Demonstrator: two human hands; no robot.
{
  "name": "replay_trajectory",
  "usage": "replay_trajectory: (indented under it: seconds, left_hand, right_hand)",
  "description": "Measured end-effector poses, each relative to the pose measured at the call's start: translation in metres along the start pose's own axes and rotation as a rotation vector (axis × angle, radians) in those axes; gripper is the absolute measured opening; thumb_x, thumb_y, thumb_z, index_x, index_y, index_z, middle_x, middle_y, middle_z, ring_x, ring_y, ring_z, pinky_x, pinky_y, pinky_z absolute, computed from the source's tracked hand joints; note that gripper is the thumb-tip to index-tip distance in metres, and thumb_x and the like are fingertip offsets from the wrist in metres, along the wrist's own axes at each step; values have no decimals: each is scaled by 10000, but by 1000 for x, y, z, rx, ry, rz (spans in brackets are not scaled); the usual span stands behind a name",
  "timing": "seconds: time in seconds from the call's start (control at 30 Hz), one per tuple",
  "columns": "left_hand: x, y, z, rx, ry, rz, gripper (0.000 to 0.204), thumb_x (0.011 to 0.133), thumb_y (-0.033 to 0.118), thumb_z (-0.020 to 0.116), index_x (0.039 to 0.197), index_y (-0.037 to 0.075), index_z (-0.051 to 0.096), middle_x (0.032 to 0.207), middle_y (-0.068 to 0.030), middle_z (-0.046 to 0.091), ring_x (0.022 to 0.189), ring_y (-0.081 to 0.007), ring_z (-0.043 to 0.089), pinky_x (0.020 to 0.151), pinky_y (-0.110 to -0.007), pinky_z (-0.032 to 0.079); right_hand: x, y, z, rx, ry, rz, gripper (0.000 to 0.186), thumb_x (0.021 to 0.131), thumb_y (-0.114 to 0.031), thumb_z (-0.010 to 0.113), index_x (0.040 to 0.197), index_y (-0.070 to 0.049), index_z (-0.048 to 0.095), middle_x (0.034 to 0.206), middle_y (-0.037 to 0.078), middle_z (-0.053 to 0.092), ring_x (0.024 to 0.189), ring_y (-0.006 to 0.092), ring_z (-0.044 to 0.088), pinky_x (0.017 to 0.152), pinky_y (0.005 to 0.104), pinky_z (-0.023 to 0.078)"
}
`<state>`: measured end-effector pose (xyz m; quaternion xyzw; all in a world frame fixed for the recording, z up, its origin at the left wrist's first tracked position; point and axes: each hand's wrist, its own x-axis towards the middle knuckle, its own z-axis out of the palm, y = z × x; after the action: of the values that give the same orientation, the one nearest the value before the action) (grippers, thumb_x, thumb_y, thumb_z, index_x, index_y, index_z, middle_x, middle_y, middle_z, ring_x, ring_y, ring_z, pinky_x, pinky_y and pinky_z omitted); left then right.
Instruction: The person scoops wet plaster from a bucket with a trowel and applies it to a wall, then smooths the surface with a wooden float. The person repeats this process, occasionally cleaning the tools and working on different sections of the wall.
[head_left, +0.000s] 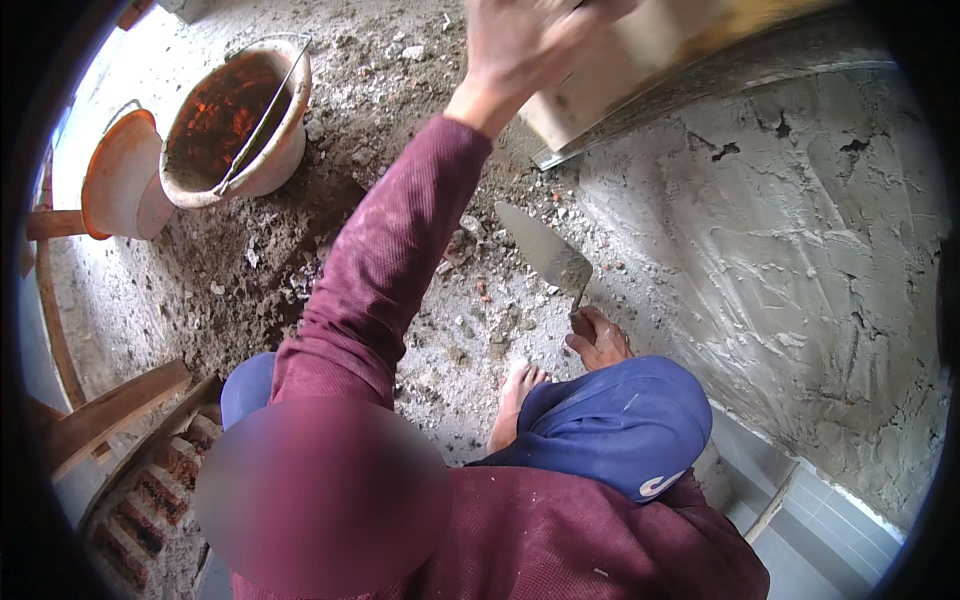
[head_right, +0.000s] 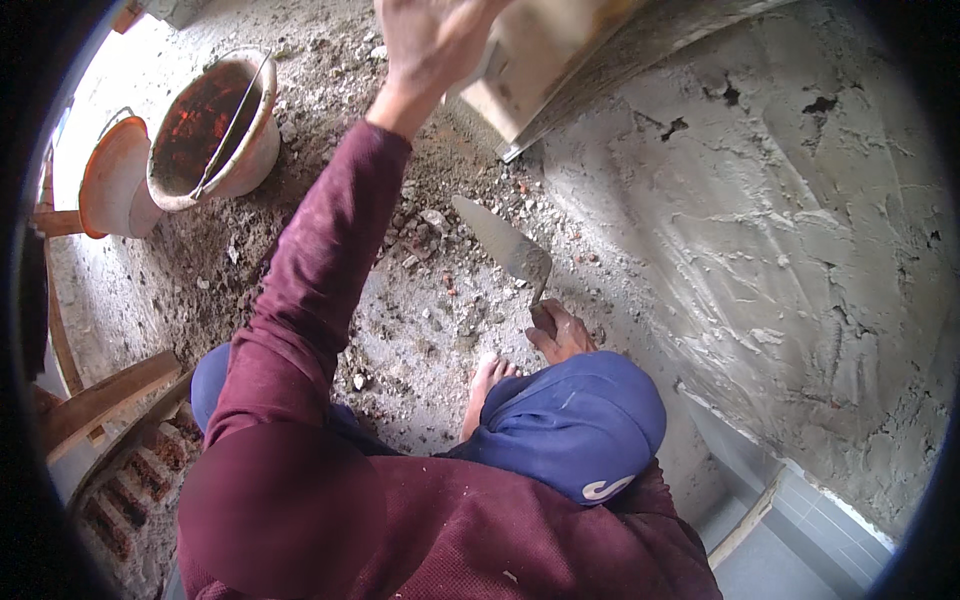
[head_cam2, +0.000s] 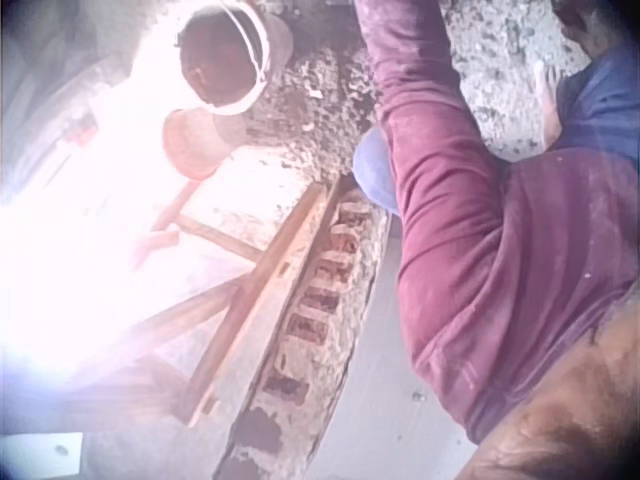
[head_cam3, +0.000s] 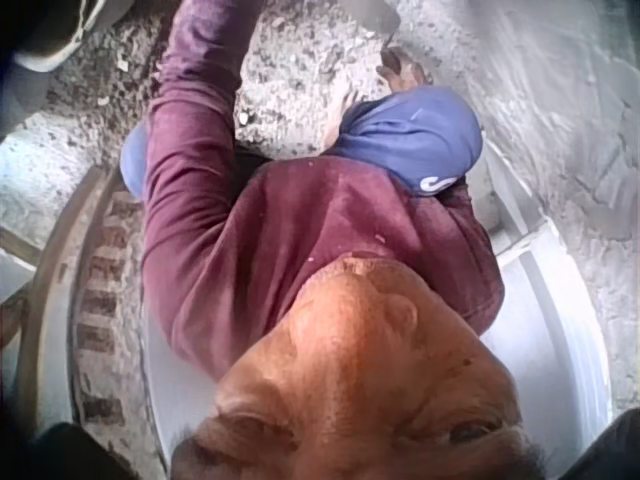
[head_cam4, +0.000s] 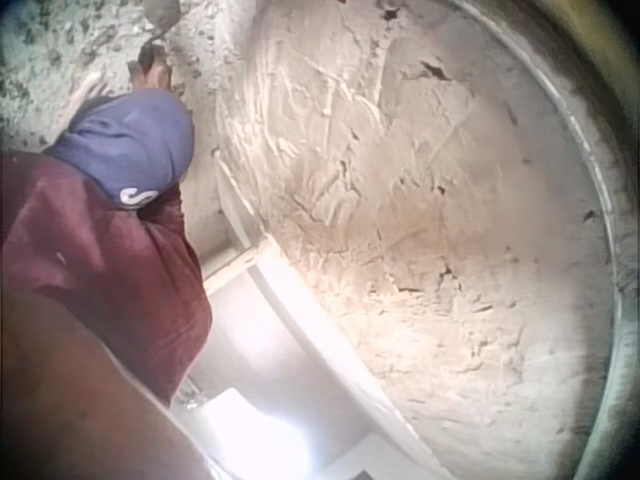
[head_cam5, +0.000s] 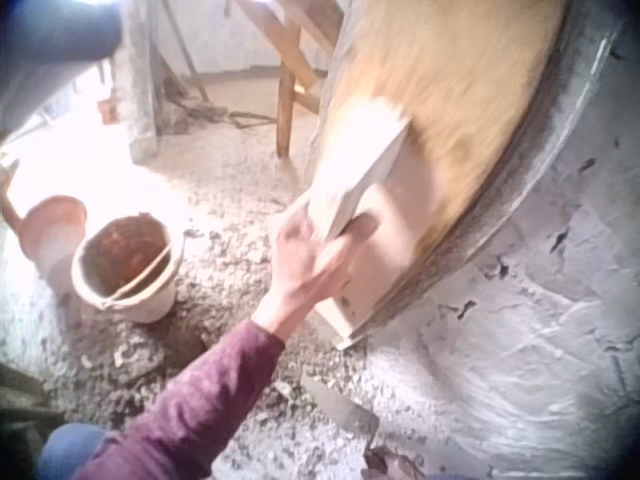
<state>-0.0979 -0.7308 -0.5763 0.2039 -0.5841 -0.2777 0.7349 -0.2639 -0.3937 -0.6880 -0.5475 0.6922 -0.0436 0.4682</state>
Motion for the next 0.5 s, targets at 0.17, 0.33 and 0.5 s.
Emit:
replay_trajectory:
  seconds: [0.17, 0.33, 0.5]
  left_hand:
    - [-83, -54, -34, 301, -160, -220, 458, 728, 409, 743, 984, 38, 660, 777, -111, 687, 666, -194, 674, 616, -326, 542]
    - [-72, -41, -53, 47, -181, -226, 187, 747, 207, 691, 834, 46, 655, 740, -58, 680, 618, -132, 641, 576, -288, 534]
    - [10, 31, -129, -273, -27, -409, 239, 903, 271, 553, 755, 83, 544, 607, -18, 500, 522, -108, 480, 463, -259, 402]
  right_hand:
    - [-6, 36, 15, -363, 176, -302, 299, 827, -252, 623, 1066, -72, 636, 1303, 243, 461, 1182, 413, 467, 1007, 428, 385]
    - [-26, 29, 20, -31, 428, 35, 299, 793, -297, 676, 1029, -116, 649, 1132, 224, 584, 1057, 354, 564, 937, 403, 443]
    - [-26, 18, 12, 99, 505, 76, 237, 832, -238, 627, 1009, -83, 599, 924, 124, 577, 843, 238, 553, 775, 352, 451]
